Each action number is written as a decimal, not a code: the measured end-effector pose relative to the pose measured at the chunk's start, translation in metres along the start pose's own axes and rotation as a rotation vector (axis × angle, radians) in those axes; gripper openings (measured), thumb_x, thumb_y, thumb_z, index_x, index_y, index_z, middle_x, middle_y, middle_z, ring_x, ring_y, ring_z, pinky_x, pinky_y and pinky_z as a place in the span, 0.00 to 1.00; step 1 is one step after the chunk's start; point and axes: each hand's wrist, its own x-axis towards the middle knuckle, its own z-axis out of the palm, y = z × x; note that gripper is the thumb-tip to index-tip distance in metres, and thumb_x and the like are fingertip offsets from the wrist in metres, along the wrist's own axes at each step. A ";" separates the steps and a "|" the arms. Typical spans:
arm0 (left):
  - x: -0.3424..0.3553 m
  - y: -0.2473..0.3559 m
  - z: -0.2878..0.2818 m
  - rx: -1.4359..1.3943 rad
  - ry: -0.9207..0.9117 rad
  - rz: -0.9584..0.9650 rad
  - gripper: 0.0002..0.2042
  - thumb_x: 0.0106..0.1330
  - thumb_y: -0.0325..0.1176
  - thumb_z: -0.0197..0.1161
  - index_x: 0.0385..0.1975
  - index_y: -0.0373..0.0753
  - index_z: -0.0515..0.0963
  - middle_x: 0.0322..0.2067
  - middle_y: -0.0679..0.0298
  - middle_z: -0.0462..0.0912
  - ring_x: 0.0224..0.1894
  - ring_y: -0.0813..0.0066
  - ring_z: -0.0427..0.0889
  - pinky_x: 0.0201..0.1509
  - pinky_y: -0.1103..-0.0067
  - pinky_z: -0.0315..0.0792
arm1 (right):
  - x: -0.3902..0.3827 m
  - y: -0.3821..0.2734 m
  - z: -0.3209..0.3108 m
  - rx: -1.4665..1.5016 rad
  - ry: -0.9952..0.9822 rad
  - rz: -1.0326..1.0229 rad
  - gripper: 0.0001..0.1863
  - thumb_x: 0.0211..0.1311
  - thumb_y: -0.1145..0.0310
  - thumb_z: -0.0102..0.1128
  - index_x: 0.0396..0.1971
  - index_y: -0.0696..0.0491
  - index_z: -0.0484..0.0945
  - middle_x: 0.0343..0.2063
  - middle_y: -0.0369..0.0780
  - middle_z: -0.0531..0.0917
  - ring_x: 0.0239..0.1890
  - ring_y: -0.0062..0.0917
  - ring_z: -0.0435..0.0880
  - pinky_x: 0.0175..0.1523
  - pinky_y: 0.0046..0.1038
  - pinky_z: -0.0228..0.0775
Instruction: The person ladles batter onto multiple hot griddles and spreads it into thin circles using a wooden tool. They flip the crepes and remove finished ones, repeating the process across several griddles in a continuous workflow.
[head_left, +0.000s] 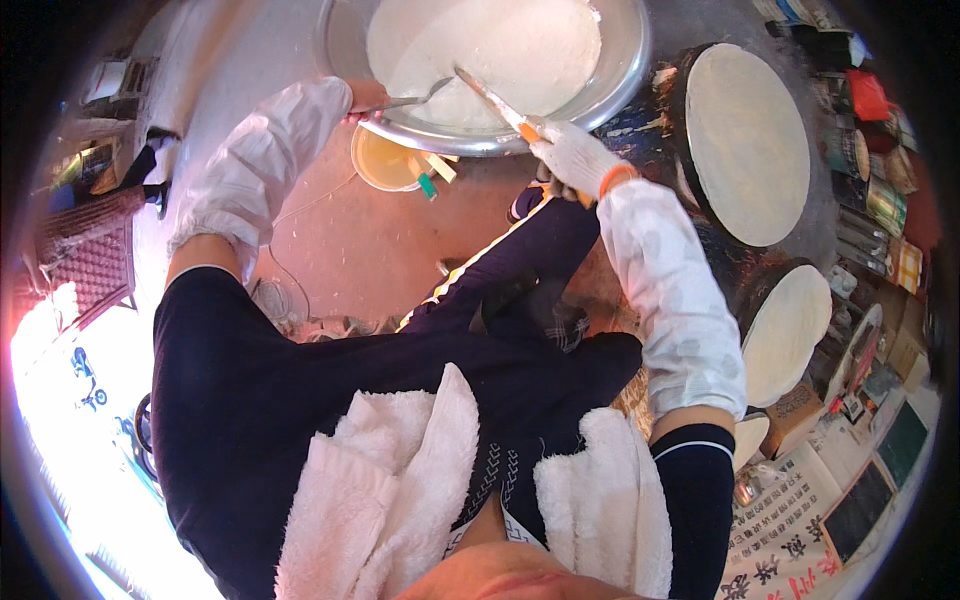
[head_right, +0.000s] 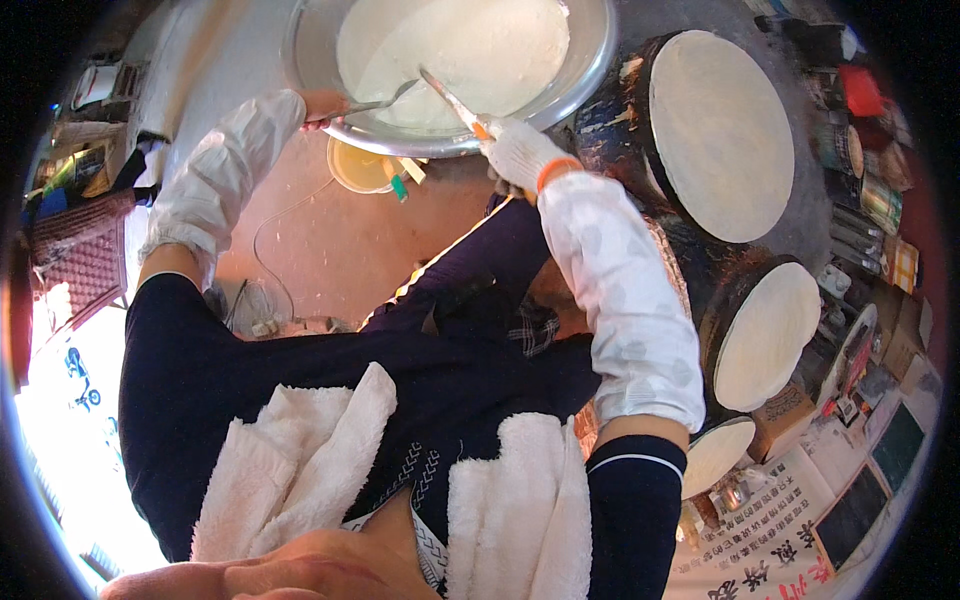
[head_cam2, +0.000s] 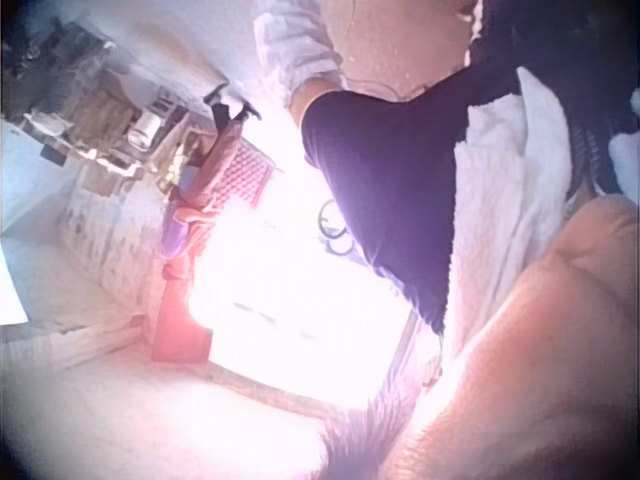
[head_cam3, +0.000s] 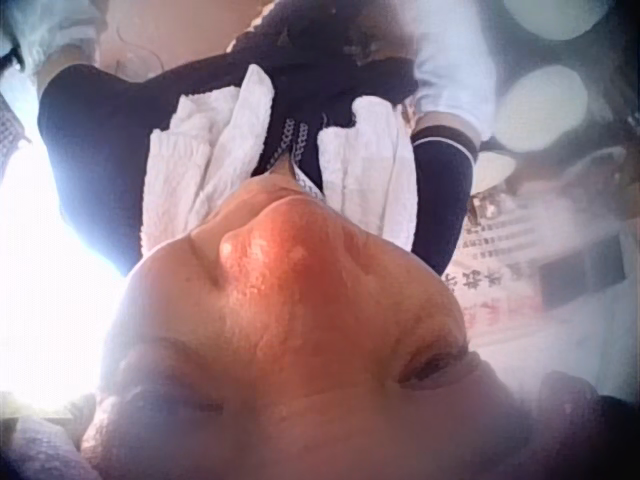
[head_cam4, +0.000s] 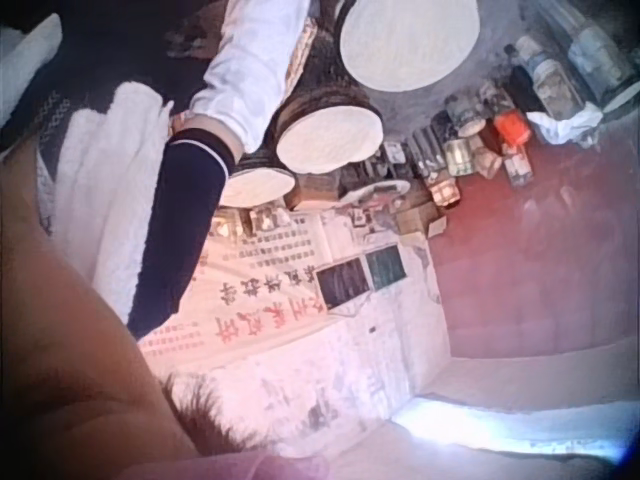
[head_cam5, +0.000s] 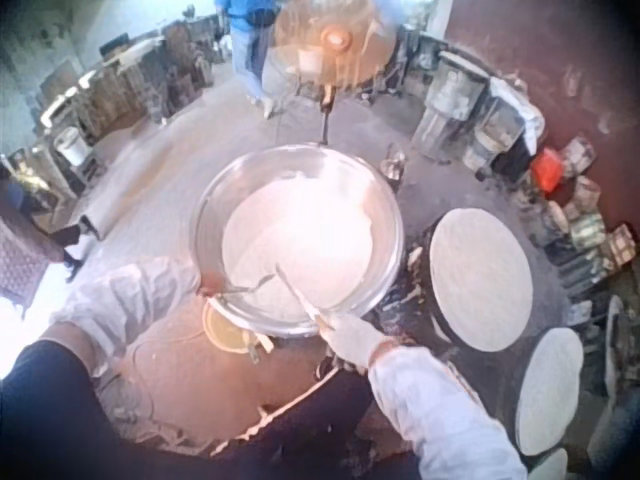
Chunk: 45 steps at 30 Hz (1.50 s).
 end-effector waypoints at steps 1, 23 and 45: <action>-0.006 0.003 -0.003 -0.053 -0.035 -0.020 0.14 0.70 0.44 0.49 0.32 0.41 0.77 0.14 0.67 0.70 0.11 0.78 0.65 0.12 0.75 0.60 | 0.005 -0.008 -0.006 -0.117 -0.027 0.048 0.21 0.72 0.68 0.44 0.63 0.49 0.68 0.20 0.39 0.76 0.14 0.21 0.74 0.14 0.25 0.61; -0.093 0.159 0.210 -2.064 -0.103 0.377 0.14 0.71 0.46 0.54 0.34 0.40 0.71 0.18 0.69 0.69 0.17 0.78 0.67 0.18 0.72 0.64 | -0.070 -0.067 0.081 1.391 0.008 -0.049 0.05 0.72 0.71 0.52 0.43 0.53 0.70 0.23 0.35 0.76 0.15 0.14 0.69 0.16 0.19 0.60; -0.213 0.183 0.071 -1.739 -0.374 0.493 0.15 0.80 0.32 0.44 0.56 0.26 0.65 0.26 0.67 0.66 0.19 0.86 0.63 0.18 0.88 0.62 | -0.112 0.061 0.032 -0.358 0.874 -0.190 0.28 0.63 0.62 0.60 0.65 0.39 0.72 0.34 0.50 0.82 0.41 0.48 0.82 0.47 0.44 0.75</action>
